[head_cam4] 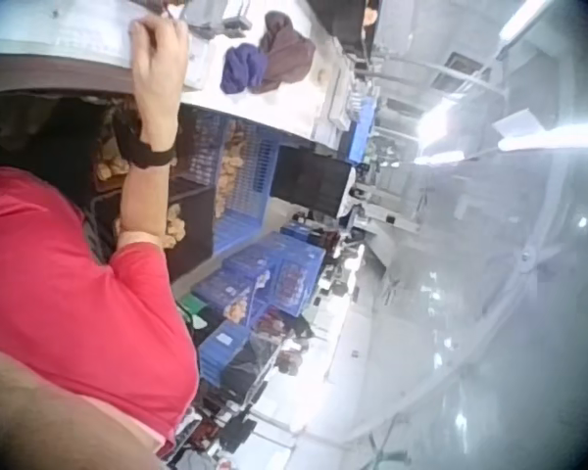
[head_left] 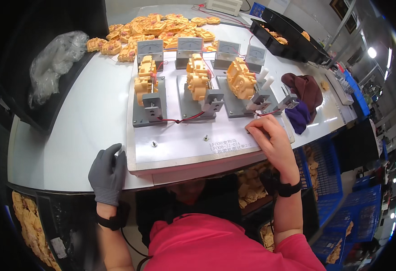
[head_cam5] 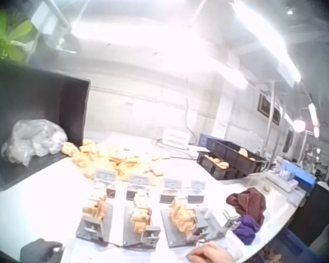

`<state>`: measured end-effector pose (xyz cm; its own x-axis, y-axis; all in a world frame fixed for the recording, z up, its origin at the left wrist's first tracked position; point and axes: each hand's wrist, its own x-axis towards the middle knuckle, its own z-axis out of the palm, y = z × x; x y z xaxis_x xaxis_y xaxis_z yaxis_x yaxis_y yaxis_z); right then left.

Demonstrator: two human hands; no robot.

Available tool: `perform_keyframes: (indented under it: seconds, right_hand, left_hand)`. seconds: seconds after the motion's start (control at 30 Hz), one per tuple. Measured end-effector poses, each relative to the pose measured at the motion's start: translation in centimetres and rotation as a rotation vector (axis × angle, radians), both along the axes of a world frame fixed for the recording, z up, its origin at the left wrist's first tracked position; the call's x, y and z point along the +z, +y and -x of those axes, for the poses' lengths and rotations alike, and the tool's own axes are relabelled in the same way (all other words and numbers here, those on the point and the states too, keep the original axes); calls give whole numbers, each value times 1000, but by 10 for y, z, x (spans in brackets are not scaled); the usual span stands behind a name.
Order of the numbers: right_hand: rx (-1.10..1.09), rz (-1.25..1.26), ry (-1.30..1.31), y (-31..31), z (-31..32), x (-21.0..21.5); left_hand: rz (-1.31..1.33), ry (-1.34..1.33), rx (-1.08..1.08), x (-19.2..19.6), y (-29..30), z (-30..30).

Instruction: The person places yellow plastic toy car bodies onto a white testing board with metal clamps and wires. They connect red and black wires to the components and press down on the clamps to secure them. The person repeats this process for multiple units, moving them from a pile on the table to the testing board.

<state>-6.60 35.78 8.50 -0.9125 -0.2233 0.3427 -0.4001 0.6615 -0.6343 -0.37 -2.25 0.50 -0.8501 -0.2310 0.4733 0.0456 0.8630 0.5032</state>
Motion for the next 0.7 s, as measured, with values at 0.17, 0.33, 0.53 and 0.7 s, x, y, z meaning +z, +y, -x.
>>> perform_keyframes:
  seconds: [0.17,0.33,0.53,0.7]
  right_hand:
    - [-30,-16,0,-5,-3,0]
    - [-25,-2,-18,-2,-2,-2]
    - [-19,34,-27,-4,-2,4]
    - [-43,126,-92,1,-3,0]
  left_hand:
    - [4,-2,26,3,3,0]
    - [34,9,36,3,4,-1]
    - [5,-20,35,1,2,-3]
    - [29,-6,31,1,2,-4]
